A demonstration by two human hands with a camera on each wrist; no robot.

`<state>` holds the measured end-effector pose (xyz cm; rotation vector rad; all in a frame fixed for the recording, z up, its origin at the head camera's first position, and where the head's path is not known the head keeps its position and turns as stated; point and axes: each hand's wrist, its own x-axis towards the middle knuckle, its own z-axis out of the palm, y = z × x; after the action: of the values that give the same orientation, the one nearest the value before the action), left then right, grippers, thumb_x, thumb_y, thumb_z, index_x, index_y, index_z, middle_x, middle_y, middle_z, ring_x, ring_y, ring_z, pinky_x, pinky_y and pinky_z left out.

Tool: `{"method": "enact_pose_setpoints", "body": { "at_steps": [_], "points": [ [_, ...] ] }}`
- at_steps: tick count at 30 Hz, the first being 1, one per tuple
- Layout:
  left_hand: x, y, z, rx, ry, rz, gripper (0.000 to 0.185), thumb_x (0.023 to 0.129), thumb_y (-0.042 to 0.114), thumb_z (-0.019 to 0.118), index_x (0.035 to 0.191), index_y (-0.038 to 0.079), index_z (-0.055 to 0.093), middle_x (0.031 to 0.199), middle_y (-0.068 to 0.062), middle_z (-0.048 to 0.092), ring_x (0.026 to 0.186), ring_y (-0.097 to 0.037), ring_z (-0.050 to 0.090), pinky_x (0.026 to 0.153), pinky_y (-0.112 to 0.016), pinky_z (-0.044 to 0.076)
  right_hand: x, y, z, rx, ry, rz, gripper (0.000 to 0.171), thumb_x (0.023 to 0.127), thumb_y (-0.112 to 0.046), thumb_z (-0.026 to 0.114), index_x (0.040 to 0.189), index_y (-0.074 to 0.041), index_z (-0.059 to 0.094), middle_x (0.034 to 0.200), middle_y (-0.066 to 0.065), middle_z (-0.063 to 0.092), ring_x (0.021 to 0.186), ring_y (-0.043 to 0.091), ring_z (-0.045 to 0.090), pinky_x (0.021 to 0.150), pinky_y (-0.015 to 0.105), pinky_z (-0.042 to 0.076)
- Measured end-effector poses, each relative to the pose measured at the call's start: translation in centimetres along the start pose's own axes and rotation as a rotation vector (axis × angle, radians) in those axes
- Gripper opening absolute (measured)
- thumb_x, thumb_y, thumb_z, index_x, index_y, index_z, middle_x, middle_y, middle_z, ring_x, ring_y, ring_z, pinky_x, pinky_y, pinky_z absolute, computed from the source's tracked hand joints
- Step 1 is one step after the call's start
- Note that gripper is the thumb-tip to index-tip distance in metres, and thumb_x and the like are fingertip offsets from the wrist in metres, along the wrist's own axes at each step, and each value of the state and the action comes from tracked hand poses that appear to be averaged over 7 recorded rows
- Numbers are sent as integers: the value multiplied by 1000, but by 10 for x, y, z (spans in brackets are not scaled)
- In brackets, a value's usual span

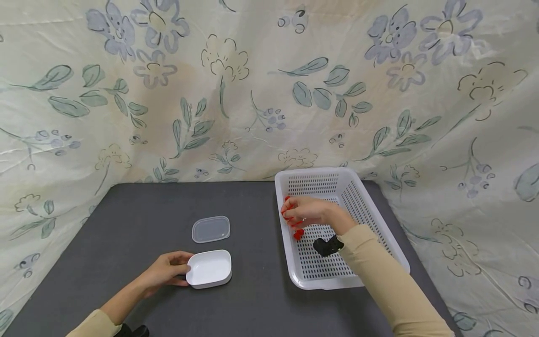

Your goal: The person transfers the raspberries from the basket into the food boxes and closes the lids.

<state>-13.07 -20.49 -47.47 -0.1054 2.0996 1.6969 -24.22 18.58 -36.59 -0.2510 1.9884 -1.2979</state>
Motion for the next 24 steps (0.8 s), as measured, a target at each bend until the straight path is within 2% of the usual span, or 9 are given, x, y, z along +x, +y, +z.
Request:
{"method": "enact_pose_setpoints", "body": {
  "at_steps": [5, 13, 20, 24],
  "points": [
    [0, 0, 0, -4, -5, 2, 44, 84, 1, 59, 124, -10, 46, 108, -21, 57, 84, -23, 64, 66, -39, 57, 6, -9, 11, -32, -14, -1, 27, 88, -10, 53, 112, 0, 48, 92, 11, 51, 82, 23, 53, 77, 37, 55],
    [0, -1, 0, -3, -8, 3, 43, 84, 1, 59, 124, -10, 47, 107, -21, 57, 84, -23, 64, 66, -39, 57, 17, -19, 30, -15, -41, -4, 23, 88, -9, 54, 109, -1, 50, 87, 8, 51, 76, 19, 50, 80, 38, 54],
    [0, -1, -1, 1, -1, 0, 43, 84, 2, 59, 124, -10, 47, 107, -21, 57, 84, -22, 64, 66, -39, 57, 31, -25, 53, -42, -44, -3, 25, 87, -12, 56, 109, -3, 52, 96, 8, 53, 86, 22, 52, 81, 35, 54],
    [1, 0, -1, 2, 5, -6, 43, 83, 2, 59, 123, -9, 48, 107, -20, 57, 84, -22, 64, 67, -38, 57, 39, -26, 69, -49, -55, -6, 21, 87, -11, 56, 106, -3, 53, 98, 12, 55, 86, 23, 53, 80, 35, 55]
  ]
}}
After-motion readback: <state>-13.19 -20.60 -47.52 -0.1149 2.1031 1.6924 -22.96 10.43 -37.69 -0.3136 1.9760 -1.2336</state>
